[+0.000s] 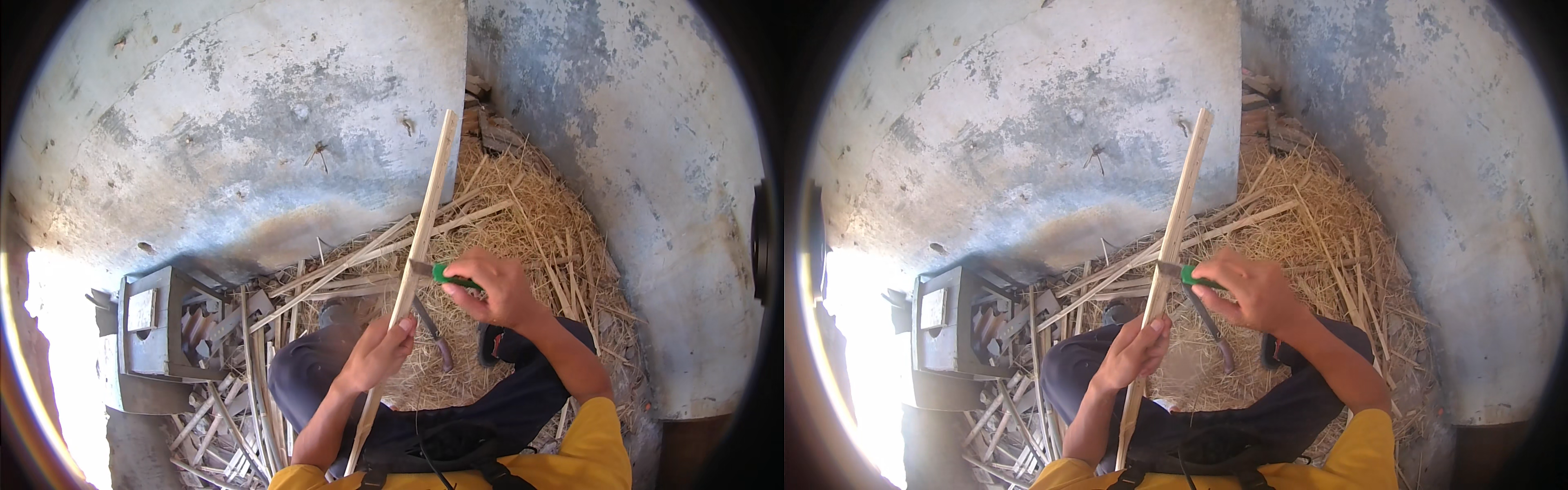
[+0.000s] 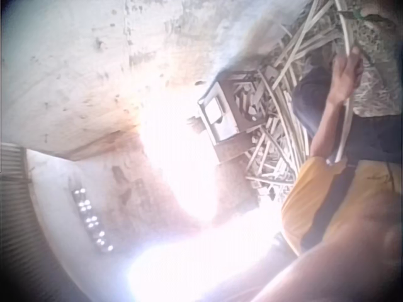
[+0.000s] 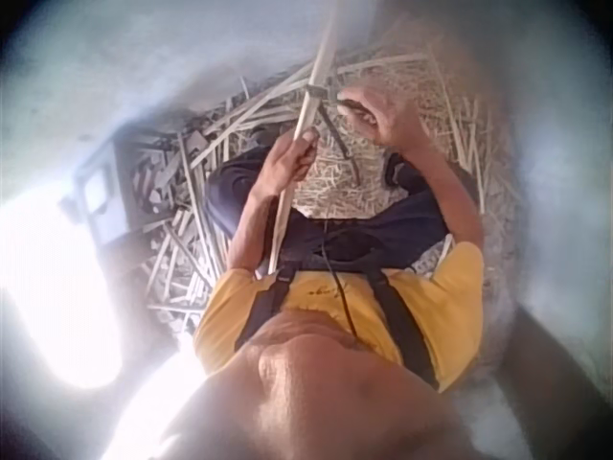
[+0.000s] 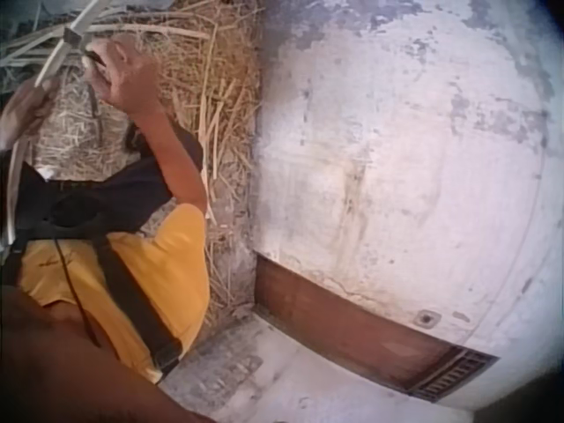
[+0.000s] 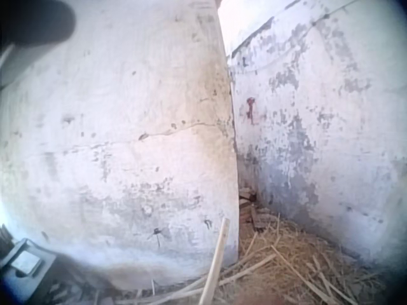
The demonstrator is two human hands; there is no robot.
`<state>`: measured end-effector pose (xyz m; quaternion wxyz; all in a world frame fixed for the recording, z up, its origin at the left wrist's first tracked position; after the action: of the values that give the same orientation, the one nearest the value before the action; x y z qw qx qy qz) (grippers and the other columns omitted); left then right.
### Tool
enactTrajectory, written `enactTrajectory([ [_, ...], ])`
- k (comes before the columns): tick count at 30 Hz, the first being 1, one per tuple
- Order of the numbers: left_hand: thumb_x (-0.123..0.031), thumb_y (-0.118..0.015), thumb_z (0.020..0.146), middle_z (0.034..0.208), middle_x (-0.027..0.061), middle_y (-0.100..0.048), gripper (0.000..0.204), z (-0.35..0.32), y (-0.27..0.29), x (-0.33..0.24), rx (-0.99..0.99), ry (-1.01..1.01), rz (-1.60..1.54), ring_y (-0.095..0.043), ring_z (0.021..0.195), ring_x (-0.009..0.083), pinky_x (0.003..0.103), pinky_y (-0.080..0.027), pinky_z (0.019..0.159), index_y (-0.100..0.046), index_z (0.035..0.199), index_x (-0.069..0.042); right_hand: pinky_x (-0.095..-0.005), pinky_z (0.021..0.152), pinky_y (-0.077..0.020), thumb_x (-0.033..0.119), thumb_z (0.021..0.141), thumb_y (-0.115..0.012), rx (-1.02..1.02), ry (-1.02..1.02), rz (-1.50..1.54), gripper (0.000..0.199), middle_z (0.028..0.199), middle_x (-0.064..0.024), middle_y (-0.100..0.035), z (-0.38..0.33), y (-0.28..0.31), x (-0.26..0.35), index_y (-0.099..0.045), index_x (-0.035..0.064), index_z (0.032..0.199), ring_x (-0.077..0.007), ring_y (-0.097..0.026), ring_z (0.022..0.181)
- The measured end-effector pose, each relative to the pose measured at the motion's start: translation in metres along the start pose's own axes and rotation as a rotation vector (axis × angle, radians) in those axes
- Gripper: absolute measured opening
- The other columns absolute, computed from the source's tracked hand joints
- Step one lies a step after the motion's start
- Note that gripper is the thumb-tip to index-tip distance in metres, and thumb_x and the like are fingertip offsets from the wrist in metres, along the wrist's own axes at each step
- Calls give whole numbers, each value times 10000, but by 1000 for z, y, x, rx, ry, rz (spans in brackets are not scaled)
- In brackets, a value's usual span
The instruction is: The person carves a piece of wood using a machete and a smaller utility knife. The person first uses a large blade to shave down the sides of the wood piece and then uses a smaller green-handled knife to refine the shape and remove smaller shavings while sitting on a floor covered in wood scraps.
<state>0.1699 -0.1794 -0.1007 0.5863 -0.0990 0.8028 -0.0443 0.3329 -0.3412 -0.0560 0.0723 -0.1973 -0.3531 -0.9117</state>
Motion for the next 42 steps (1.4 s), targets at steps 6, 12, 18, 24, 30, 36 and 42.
enactTrajectory([
  [6,-377,-416,1129,718,-37,-455,408,1,-1,5,-30,-20,79,-423,637,79,277,-374,576,-524,901,-56,-290,453,-474,199,879,-798,1,59,-69,173,848,14,-635,0,-6,8,-699,146,1011,-132,-631,567],
  [12,-373,-414,1129,720,6,-525,424,1,-5,1,-106,-62,241,-491,660,114,317,-434,624,-541,915,-29,-297,446,-472,192,867,-805,19,38,-84,133,820,10,-609,-1,-6,9,-715,143,952,-137,-623,553],
  [18,-357,-418,1126,701,37,-537,422,-3,-5,-1,-143,-55,360,-523,665,148,354,-456,642,-560,928,-12,-296,429,-443,121,840,-821,4,21,-51,113,782,-24,-634,2,-5,12,-722,93,887,-136,-600,529],
  [24,-329,-437,1121,691,6,-501,383,-6,-14,2,-131,-9,418,-482,641,112,334,-420,599,-552,930,-17,-282,484,-444,90,881,-791,-164,-97,-28,114,754,-60,-641,13,18,-37,-687,46,867,-138,-611,573],
  [30,-298,-456,1115,697,-30,-466,360,-6,-15,0,-118,-56,400,-443,644,75,318,-396,570,-541,895,-26,-333,560,-498,115,890,-772,-219,-154,-56,106,790,-69,-678,14,27,-32,-705,36,910,-206,-658,650],
  [36,-291,-463,1112,693,-17,-474,351,-5,-17,-2,-112,-64,407,-442,633,90,332,-394,563,-549,908,-18,-325,533,-468,134,886,-772,-54,-110,-35,100,740,-53,-639,6,18,-19,-712,54,879,-176,-624,612],
  [42,-280,-471,1107,643,26,-477,358,-10,-20,-4,-92,-52,473,-451,601,112,355,-400,556,-550,905,6,-305,511,-424,60,878,-784,-181,-101,16,134,714,-68,-608,12,39,-49,-654,31,859,-161,-588,587],
])
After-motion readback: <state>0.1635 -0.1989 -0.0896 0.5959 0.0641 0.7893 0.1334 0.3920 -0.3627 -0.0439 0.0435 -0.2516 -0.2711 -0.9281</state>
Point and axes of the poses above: each hand's wrist, its own z-axis towards the middle knuckle, its own y-axis out of the back of the hand, x = y × z, the point moved 3 cm from there along z, towards the middle knuckle
